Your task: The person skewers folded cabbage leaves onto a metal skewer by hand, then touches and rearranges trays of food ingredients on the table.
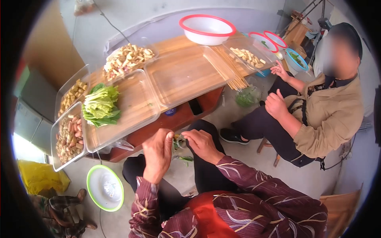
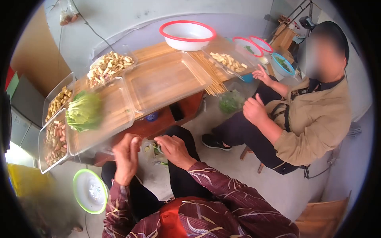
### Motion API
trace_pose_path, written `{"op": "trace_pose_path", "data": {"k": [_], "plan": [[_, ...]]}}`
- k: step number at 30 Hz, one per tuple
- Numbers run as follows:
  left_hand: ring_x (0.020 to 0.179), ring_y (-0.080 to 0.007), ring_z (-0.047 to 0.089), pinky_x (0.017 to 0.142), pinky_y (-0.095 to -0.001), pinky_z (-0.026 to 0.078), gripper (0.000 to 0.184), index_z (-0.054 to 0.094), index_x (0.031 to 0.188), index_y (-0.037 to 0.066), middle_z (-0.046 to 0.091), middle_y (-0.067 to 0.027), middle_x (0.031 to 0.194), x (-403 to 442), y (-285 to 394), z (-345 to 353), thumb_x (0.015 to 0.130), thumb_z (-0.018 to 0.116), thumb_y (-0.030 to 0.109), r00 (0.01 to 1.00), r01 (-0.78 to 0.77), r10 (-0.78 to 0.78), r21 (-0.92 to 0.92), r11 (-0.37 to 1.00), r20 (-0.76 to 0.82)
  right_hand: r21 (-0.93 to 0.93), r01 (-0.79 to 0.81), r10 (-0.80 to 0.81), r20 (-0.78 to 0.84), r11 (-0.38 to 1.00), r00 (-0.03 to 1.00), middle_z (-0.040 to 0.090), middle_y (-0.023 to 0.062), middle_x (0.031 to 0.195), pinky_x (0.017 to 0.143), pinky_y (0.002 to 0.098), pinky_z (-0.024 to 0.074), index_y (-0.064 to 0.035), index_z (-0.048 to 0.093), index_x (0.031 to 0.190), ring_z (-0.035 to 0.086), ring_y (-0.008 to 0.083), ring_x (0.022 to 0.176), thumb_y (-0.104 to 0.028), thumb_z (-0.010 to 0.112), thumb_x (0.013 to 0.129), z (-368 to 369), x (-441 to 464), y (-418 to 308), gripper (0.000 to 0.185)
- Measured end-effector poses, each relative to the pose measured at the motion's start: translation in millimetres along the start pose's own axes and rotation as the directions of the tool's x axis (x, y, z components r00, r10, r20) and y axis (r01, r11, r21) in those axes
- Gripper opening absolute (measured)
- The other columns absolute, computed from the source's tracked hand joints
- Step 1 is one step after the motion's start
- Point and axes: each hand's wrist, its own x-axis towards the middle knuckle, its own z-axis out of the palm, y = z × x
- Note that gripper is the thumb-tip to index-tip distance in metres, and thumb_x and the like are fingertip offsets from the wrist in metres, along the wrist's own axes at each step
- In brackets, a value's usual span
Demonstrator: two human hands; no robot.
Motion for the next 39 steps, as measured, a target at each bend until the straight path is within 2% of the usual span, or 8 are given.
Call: {"op": "trace_pose_path", "data": {"k": [2, 4, 5, 6, 9, 29, 37, 39], "plan": [[0.059, -0.0217, 0.058, 0.056, -0.0333, 0.046, 0.009, 0.063, 0.085, 0.0, 0.06, -0.01, 0.068, 18, 66, -26, 0.089, 0.055, 0.004, 0.941, -0.333, 0.335, 0.061, 0.941, -0.034, -0.004, 0.016, -0.016, -0.014, 1.0, 1.0, 0.063, 0.0065, 0.085, 0.067, 0.0376, 0.0476, -0.0077, 0.059, 0.106, 0.062, 0.0271, 0.074, 0.0, 0.062, 0.081, 0, 0, 1, 0.026], [0.057, -0.0191, 0.056, 0.054, -0.0324, 0.044, 0.004, 0.062, 0.082, 0.001, 0.06, -0.009, 0.069, 21, 123, -42, 0.081, 0.059, 0.001, 0.779, -0.6, 0.606, 0.088, 0.795, -0.162, -0.014, 0.049, -0.049, -0.004, 0.999, 0.999, 0.063, 0.0065, 0.086, 0.068, 0.0376, 0.0476, -0.0079, 0.059, 0.106, 0.061, 0.0265, 0.075, 0.0, 0.062, 0.081, 3, -2, 4, 0.027], [0.057, -0.0191, 0.056, 0.054, -0.0324, 0.044, 0.004, 0.062, 0.082, 0.001, 0.06, -0.009, 0.069, 23, 142, -48, 0.081, 0.059, 0.001, 0.775, -0.609, 0.612, 0.074, 0.79, -0.157, -0.016, 0.052, -0.053, -0.008, 0.998, 0.999, 0.063, 0.0066, 0.087, 0.068, 0.0376, 0.0474, -0.0075, 0.059, 0.107, 0.061, 0.0265, 0.075, 0.0, 0.062, 0.081, 4, -1, 4, 0.027], [0.055, -0.0179, 0.055, 0.05, -0.0297, 0.043, 0.018, 0.058, 0.097, 0.009, 0.06, -0.0085, 0.072, 26, 157, -54, 0.08, 0.06, 0.002, 0.666, -0.735, 0.729, 0.027, 0.678, -0.158, -0.016, 0.058, -0.058, -0.011, 0.998, 0.998, 0.063, 0.0068, 0.087, 0.068, 0.0377, 0.0472, -0.0072, 0.058, 0.107, 0.06, 0.0264, 0.075, 0.0, 0.062, 0.081, 5, -1, 3, 0.027], [0.055, -0.0174, 0.055, 0.05, -0.0294, 0.043, 0.019, 0.059, 0.098, 0.008, 0.059, -0.0082, 0.072, 24, 184, -60, 0.08, 0.061, 0.003, 0.551, -0.834, 0.816, -0.08, 0.546, -0.178, -0.045, 0.043, -0.043, 0.002, 0.998, 0.999, 0.063, 0.0067, 0.088, 0.069, 0.0371, 0.0471, -0.0064, 0.058, 0.106, 0.06, 0.026, 0.074, 0.001, 0.062, 0.08, 2, -1, 0, 0.027], [0.054, -0.0141, 0.054, 0.046, -0.0272, 0.041, 0.029, 0.066, 0.102, 0.002, 0.057, -0.0056, 0.071, 28, 200, -40, 0.074, 0.068, 0.01, 0.528, -0.841, 0.838, -0.225, 0.493, -0.136, -0.035, 0.04, -0.039, 0.012, 0.999, 0.999, 0.064, 0.0064, 0.087, 0.067, 0.037, 0.0481, -0.007, 0.061, 0.105, 0.06, 0.0266, 0.074, 0.001, 0.062, 0.08, -6, -2, 3, 0.026], [0.053, -0.0128, 0.053, 0.045, -0.0263, 0.041, 0.034, 0.069, 0.104, 0.0, 0.056, -0.0045, 0.07, 33, 151, -24, 0.072, 0.071, 0.013, 0.714, -0.672, 0.699, -0.255, 0.695, 0.023, -0.038, 0.046, -0.045, 0.041, 0.998, 0.998, 0.067, 0.0046, 0.086, 0.064, 0.0349, 0.0481, -0.0051, 0.063, 0.104, 0.062, 0.0252, 0.071, -0.001, 0.064, 0.078, -2, 2, 0, 0.026], [0.055, -0.0185, 0.057, 0.048, -0.0287, 0.045, 0.029, 0.068, 0.105, 0.0, 0.06, -0.0073, 0.074, 37, 118, -11, 0.079, 0.07, 0.011, 0.785, -0.589, 0.609, -0.166, 0.791, 0.116, 0.166, -0.157, 0.141, 0.107, 0.973, 0.984, 0.065, 0.0076, 0.091, 0.07, 0.0355, 0.0491, -0.0049, 0.056, 0.114, 0.062, 0.0272, 0.077, -0.005, 0.064, 0.081, 12, -4, 1, 0.034]]}}
